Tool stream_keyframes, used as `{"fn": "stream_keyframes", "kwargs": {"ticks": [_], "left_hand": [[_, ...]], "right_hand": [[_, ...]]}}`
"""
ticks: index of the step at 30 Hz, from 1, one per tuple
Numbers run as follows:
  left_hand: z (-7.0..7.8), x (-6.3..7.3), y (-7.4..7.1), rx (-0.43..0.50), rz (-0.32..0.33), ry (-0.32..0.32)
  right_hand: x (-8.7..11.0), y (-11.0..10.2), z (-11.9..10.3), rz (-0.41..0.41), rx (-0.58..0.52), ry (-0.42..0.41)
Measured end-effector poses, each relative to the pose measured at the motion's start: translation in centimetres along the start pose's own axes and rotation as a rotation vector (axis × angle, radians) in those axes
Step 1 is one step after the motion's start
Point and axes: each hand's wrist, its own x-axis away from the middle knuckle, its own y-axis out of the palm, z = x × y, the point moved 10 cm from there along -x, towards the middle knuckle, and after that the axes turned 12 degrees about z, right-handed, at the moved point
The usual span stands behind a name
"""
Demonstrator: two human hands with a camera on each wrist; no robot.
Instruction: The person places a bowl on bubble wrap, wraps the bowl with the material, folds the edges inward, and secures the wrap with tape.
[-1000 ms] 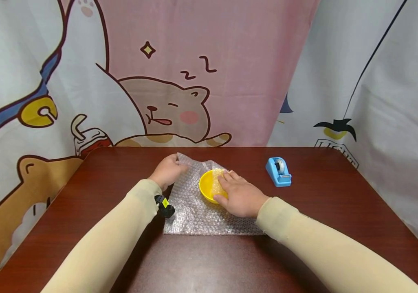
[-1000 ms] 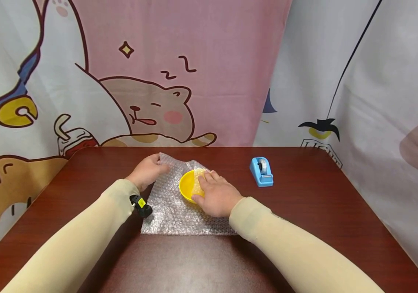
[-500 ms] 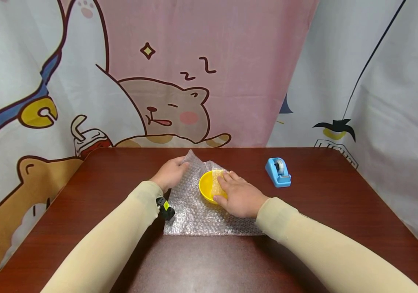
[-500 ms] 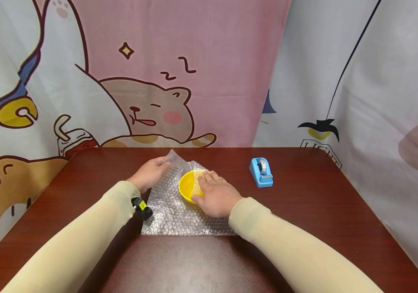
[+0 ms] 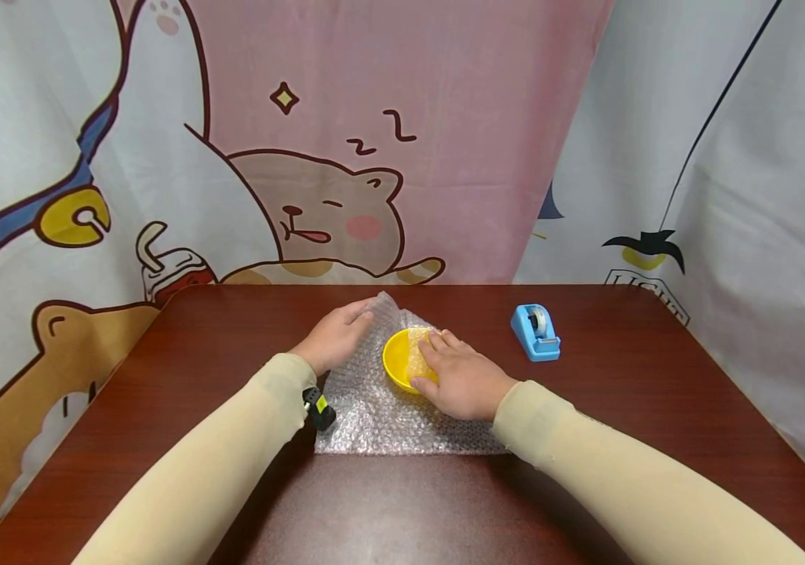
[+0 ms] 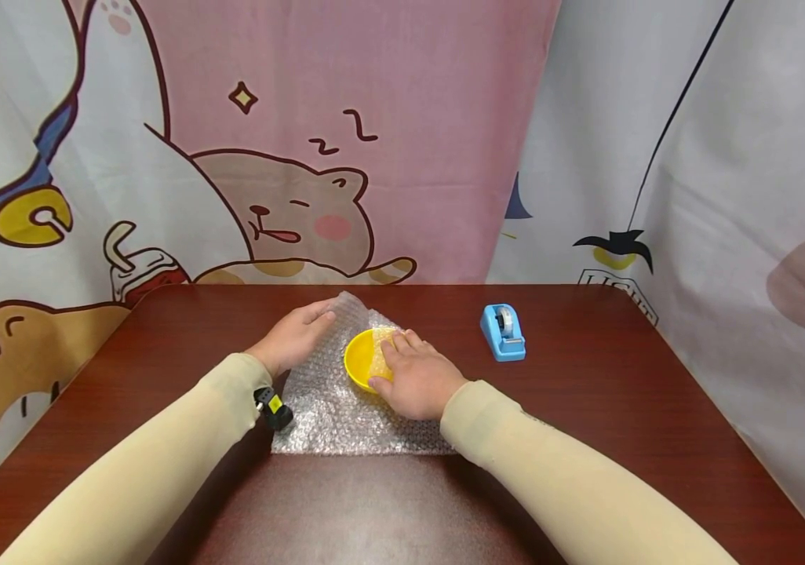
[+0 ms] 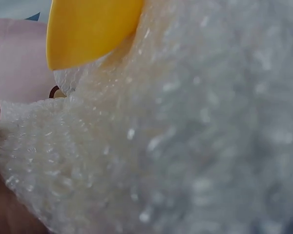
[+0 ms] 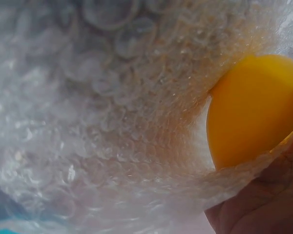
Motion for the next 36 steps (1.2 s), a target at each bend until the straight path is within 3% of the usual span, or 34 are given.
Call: {"fn": "stream_keyframes", "kwargs": {"ticks": [4,18,23,36], "left_hand": [[0.9,0.5,0.3,0.007,-0.017,0.053],[2.9,1.5,1.1,-0.018,-0.051,0.148],[4.0,1.9,1.7,-0.019,-0.091,0.204],[4.6,2.9,3.6,-0.095,-0.208,0.225]], "right_hand": [[0.0,0.0,0.0,-0.008,-0.003,0.003],[0.2,0.0,-0.1,-0.002,-0.002,-0.003],[0.2,-0.1,-0.1,0.000,0.004,-0.009],[0.2,-0.1,0.0,0.028,-0.039,-0.015]]}}
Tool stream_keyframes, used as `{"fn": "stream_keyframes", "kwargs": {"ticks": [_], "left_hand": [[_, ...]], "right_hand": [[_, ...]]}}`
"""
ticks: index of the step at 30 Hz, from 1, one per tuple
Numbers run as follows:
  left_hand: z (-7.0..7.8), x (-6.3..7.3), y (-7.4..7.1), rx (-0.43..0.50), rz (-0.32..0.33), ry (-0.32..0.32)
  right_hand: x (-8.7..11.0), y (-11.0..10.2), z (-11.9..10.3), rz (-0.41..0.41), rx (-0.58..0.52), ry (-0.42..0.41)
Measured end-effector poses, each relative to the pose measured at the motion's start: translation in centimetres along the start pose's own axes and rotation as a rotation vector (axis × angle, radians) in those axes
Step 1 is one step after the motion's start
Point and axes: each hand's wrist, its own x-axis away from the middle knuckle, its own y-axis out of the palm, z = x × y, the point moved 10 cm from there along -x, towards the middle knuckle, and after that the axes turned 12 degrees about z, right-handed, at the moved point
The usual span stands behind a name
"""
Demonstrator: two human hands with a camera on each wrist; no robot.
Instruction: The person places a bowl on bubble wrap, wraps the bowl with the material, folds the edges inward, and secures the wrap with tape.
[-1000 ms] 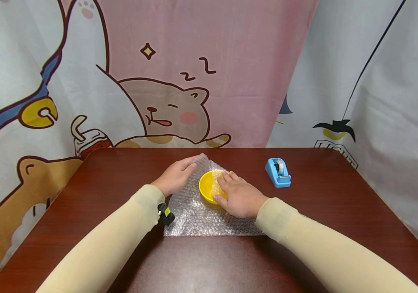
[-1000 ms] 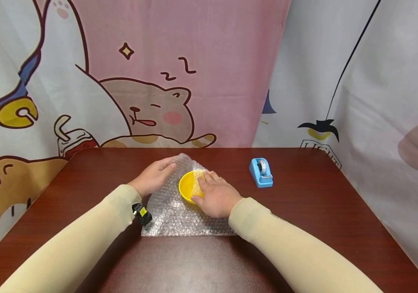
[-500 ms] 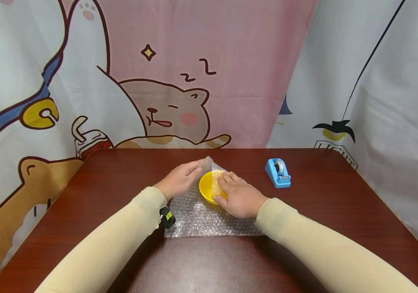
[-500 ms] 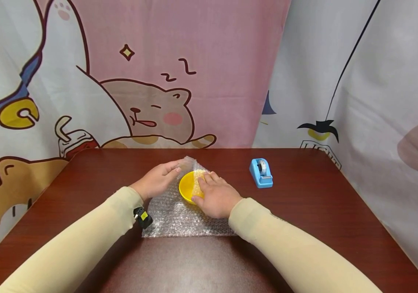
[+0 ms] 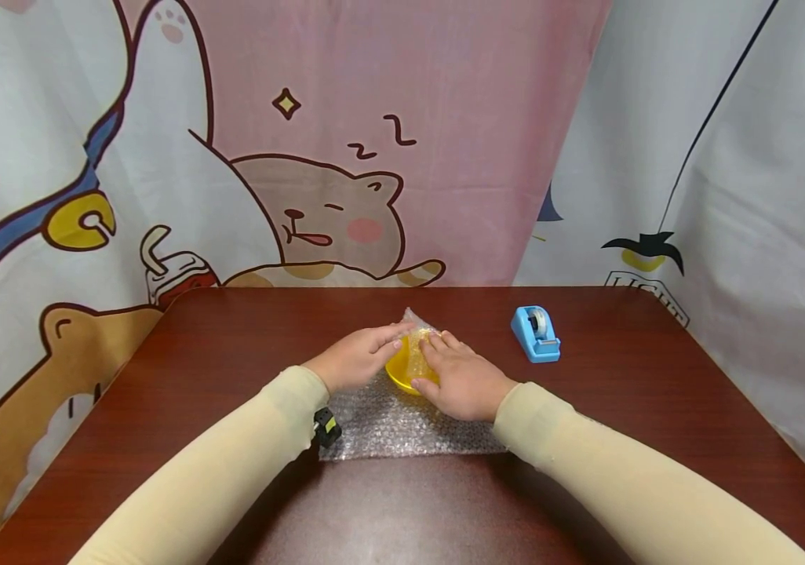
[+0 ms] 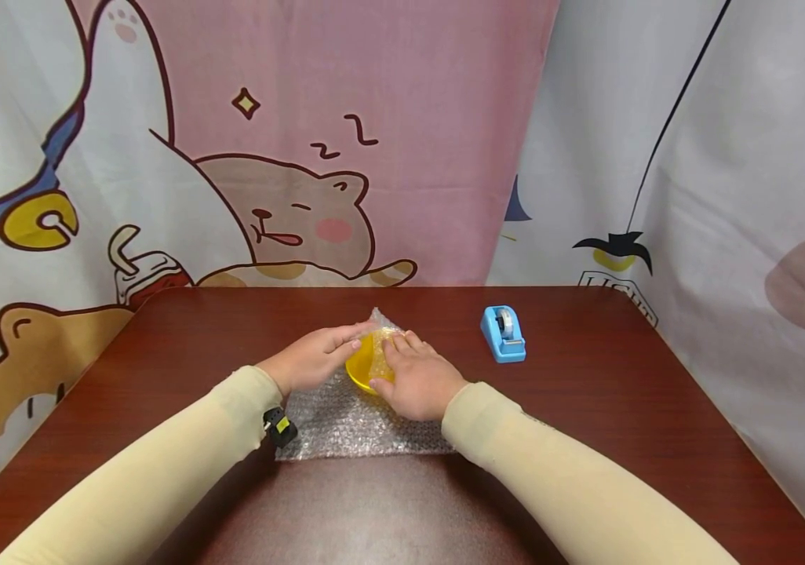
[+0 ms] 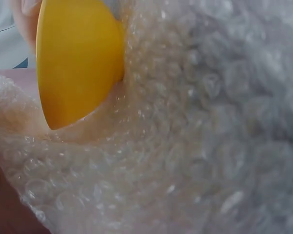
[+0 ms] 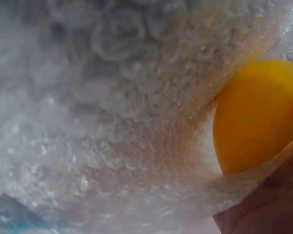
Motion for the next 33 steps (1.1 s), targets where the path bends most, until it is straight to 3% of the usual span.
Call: {"fn": "stream_keyframes", "kwargs": {"ticks": [12,33], "left_hand": [[0.4,0.3,1.2,-0.112,-0.057,0.056],[0.9,0.8,3.0,-0.332,-0.128,0.164]], "right_hand": [[0.0,-0.3,0.9,0.062,-0.200,0.102],[-0.3,-0.6,0.7,0.078,-0.204,0.054]]}}
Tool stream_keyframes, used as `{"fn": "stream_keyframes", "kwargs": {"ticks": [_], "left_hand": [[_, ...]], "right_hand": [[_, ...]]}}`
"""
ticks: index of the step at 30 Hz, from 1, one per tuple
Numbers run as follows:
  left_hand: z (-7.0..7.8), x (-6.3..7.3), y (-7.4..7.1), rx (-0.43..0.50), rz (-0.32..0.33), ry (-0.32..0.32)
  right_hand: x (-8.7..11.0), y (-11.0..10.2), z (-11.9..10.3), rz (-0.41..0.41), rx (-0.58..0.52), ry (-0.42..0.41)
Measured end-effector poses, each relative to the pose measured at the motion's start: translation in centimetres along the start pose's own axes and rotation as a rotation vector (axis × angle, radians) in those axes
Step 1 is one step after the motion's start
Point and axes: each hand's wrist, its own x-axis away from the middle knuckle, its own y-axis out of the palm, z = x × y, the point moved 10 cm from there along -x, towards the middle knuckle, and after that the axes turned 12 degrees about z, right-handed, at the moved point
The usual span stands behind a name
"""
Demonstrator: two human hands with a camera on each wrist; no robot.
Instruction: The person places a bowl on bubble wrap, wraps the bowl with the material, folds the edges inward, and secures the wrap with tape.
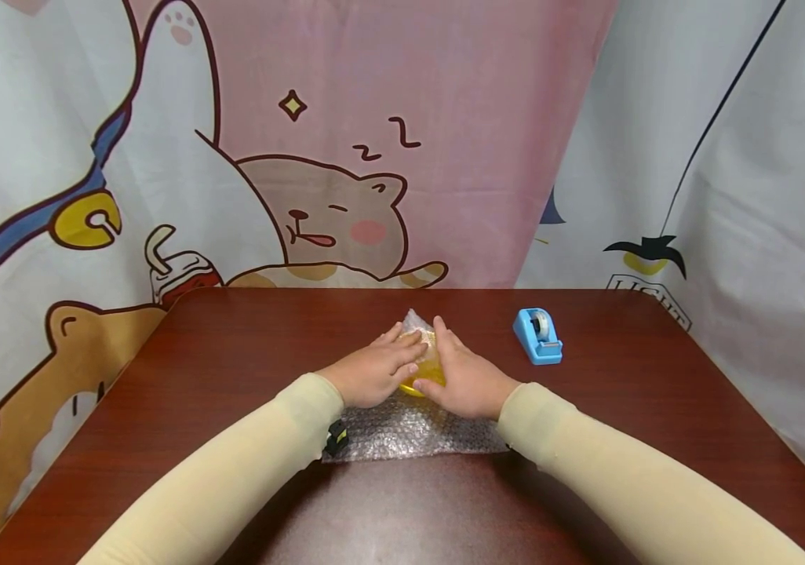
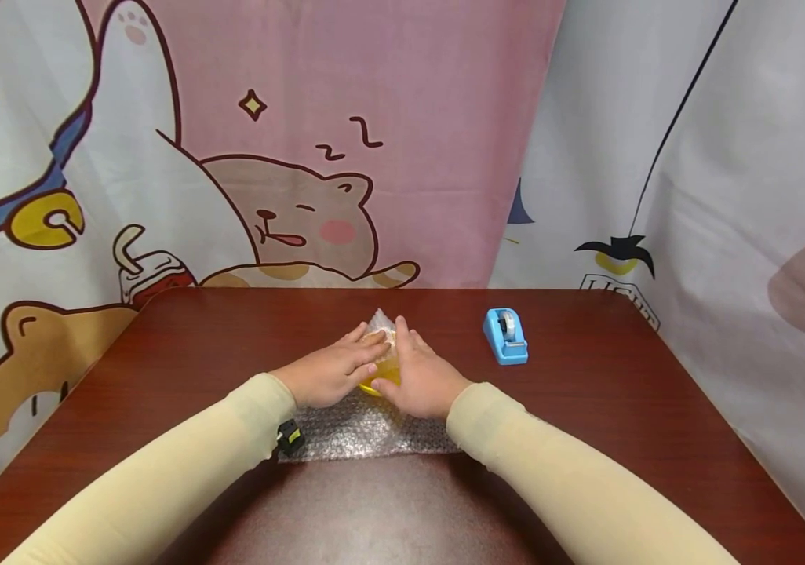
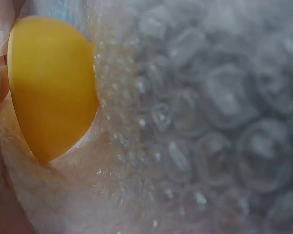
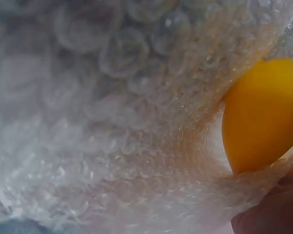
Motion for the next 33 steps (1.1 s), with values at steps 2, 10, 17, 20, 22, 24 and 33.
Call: {"fn": "stream_keyframes", "kwargs": {"ticks": [2,10,17,20,22,24,33], "left_hand": [[0.2,0.0,0.0,-0.020,-0.007,0.015],[0.7,0.1,0.1,-0.037,-0.005,0.015],[0.5,-0.3,0.5,-0.081,-0.039,-0.012],[0.4,-0.5,0.6,-0.107,-0.037,-0.013],[0.4,-0.5,0.6,-0.126,-0.034,-0.013],[0.5,-0.6,0.7,-0.139,-0.030,-0.016],[0.7,-1.0,0.8,-0.214,-0.009,-0.027]], "right_hand": [[0.0,0.0,0.0,-0.001,0.003,-0.006],[-0.1,0.2,0.1,-0.024,-0.006,-0.006],[-0.1,0.1,0.3,-0.067,-0.056,-0.031],[0.0,0.1,0.4,-0.084,-0.084,-0.037],[0.1,0.1,0.4,-0.093,-0.097,-0.039],[0.2,0.1,0.4,-0.100,-0.110,-0.039],[0.4,0.1,0.4,-0.131,-0.108,-0.044]]}}
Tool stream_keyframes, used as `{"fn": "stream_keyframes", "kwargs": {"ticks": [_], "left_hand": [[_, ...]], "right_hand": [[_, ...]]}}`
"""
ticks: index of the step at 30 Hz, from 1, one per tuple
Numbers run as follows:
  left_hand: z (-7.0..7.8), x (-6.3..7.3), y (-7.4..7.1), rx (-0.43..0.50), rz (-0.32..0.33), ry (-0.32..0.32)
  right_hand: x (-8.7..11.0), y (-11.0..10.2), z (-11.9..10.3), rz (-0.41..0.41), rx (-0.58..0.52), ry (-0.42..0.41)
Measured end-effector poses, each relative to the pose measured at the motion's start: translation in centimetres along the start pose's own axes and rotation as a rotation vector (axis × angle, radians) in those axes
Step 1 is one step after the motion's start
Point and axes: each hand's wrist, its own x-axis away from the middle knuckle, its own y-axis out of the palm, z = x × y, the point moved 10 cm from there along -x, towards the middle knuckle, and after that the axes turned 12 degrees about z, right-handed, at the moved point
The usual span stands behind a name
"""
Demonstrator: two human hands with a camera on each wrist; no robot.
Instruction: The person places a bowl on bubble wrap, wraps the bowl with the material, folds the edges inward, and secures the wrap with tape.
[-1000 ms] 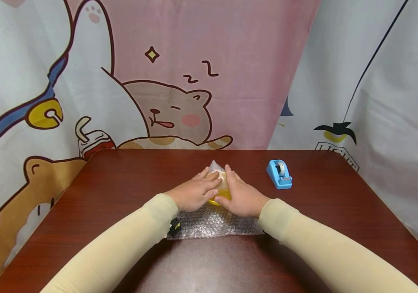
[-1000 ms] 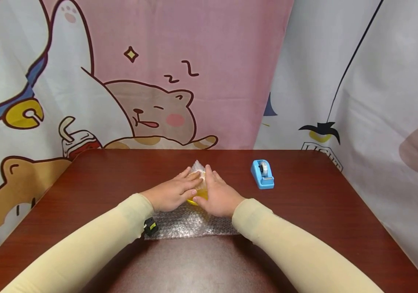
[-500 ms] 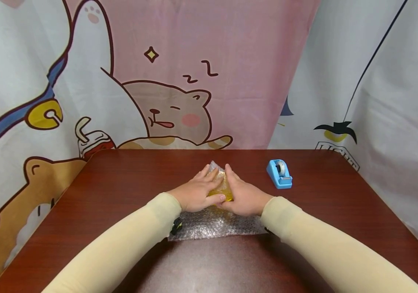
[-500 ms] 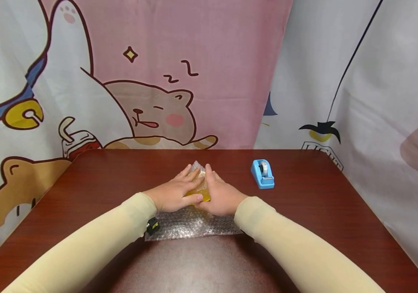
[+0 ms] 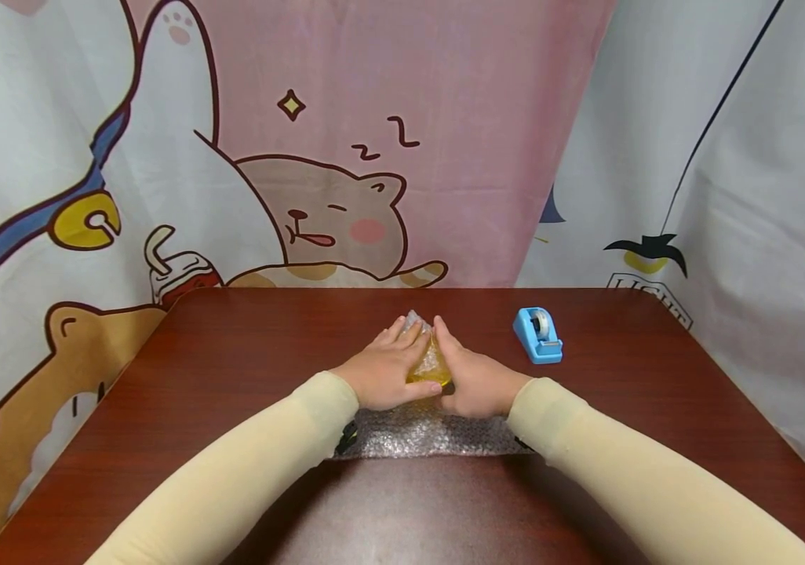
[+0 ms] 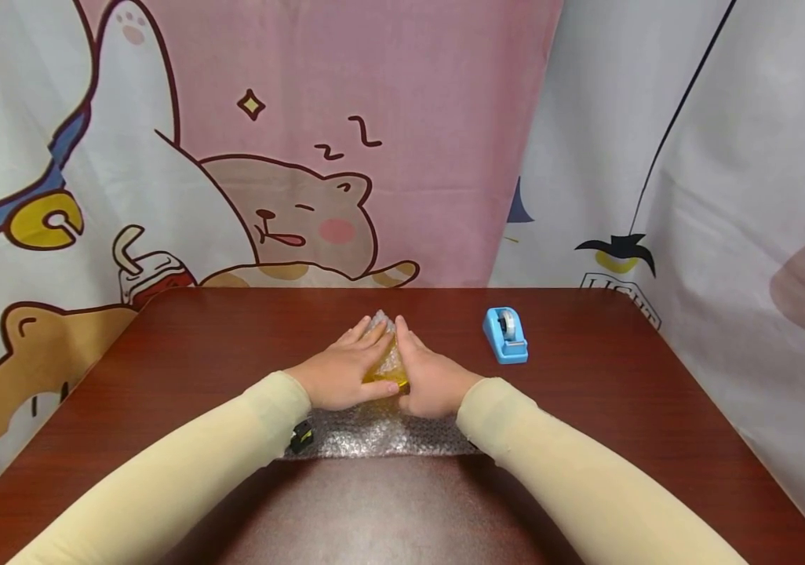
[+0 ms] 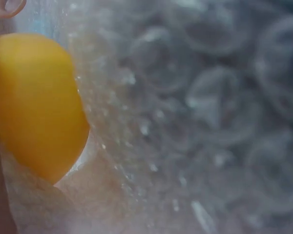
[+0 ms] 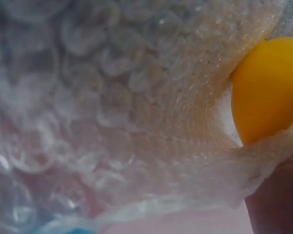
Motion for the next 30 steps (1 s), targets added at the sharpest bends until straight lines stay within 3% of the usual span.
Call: {"fn": "stream_keyframes", "kwargs": {"ticks": [7,30], "left_hand": [[0.00,-0.07,0.23,-0.049,-0.012,-0.023],[0.11,0.06,0.35,-0.052,-0.034,-0.058]], "right_hand": [[0.00,0.12,0.07,-0.010,0.009,-0.013],[0.82,0.55,0.11,-0.045,0.039,-0.017]]}}
